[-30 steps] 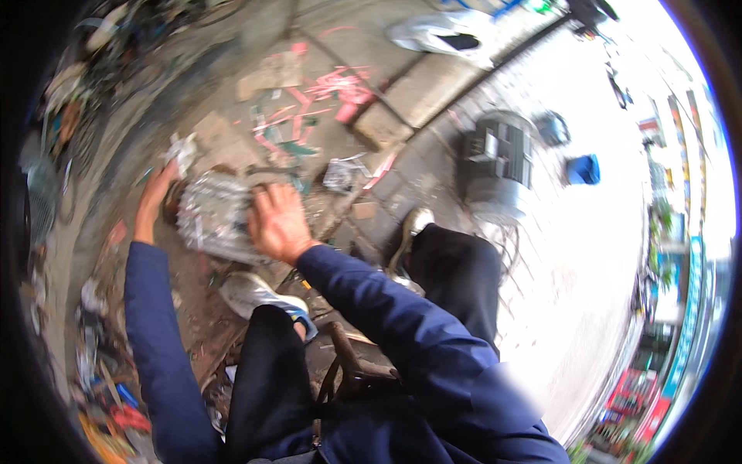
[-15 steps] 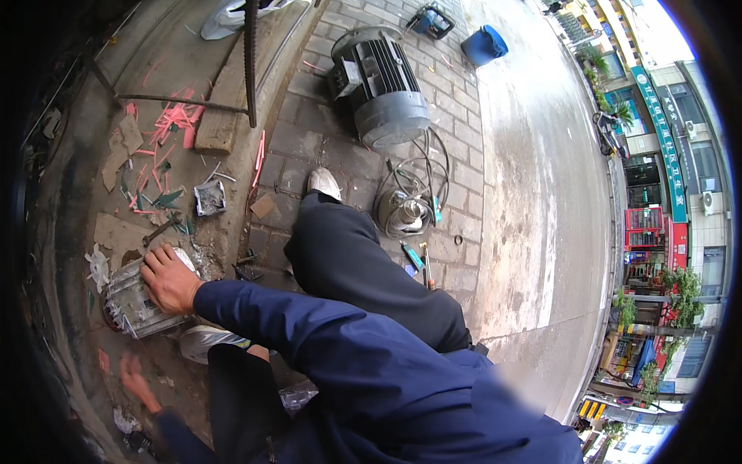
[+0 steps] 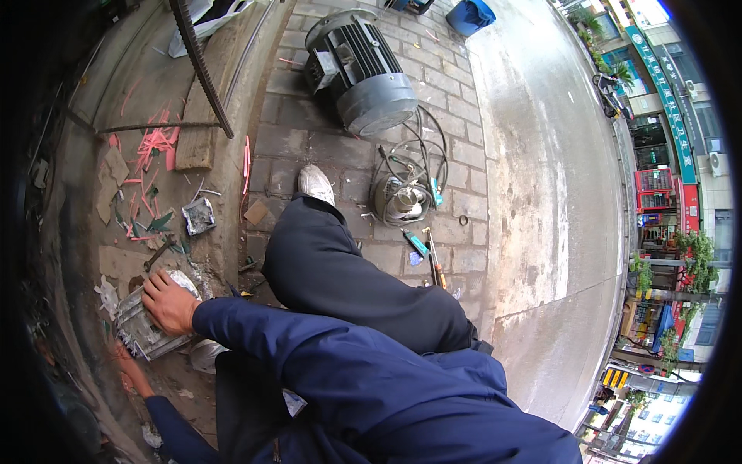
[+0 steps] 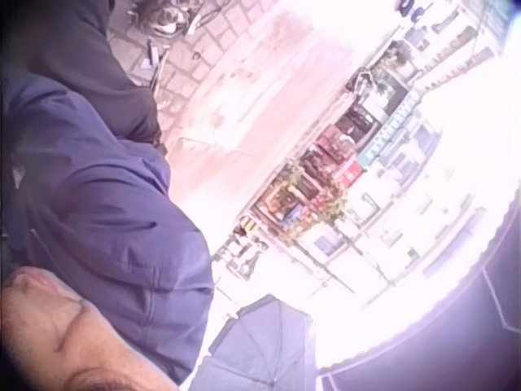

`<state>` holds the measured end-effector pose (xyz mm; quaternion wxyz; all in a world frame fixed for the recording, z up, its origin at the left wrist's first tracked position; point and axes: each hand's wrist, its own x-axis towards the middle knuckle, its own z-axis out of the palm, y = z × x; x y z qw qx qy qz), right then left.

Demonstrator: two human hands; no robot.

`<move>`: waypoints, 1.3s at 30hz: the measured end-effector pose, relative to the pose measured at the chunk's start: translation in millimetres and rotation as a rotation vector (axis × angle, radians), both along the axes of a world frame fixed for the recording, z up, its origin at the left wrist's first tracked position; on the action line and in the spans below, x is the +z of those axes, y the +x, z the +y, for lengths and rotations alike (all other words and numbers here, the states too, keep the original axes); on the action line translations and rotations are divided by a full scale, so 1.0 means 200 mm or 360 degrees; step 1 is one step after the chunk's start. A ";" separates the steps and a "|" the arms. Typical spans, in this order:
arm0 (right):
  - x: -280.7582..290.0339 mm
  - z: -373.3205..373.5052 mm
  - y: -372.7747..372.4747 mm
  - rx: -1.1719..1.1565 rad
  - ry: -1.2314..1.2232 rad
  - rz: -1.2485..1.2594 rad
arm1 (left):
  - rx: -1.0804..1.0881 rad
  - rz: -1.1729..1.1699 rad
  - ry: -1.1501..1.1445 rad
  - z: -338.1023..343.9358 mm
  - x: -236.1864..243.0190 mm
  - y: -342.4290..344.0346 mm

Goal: The person disassembles and reassembles an electric motor, using a hammer to tap components into place and a screwdriver to secure the casing. They handle the motor housing, fan, and internal parts, then test the assembly with a multimeter.

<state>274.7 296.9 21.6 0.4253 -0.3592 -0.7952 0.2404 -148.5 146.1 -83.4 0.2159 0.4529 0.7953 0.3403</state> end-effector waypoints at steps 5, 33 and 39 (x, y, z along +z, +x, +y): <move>0.00 0.00 0.00 -0.0026 0.0010 -0.0001 | -0.0307 0.0153 -0.0378 -0.54 -0.02 -0.11; 0.08 0.05 0.01 0.0212 -0.0101 -0.0168 | 0.0265 -0.1779 0.0465 0.10 0.37 0.53; 0.07 0.04 0.00 0.0183 -0.0066 -0.0207 | 0.0355 -0.1431 0.0234 0.25 0.45 0.39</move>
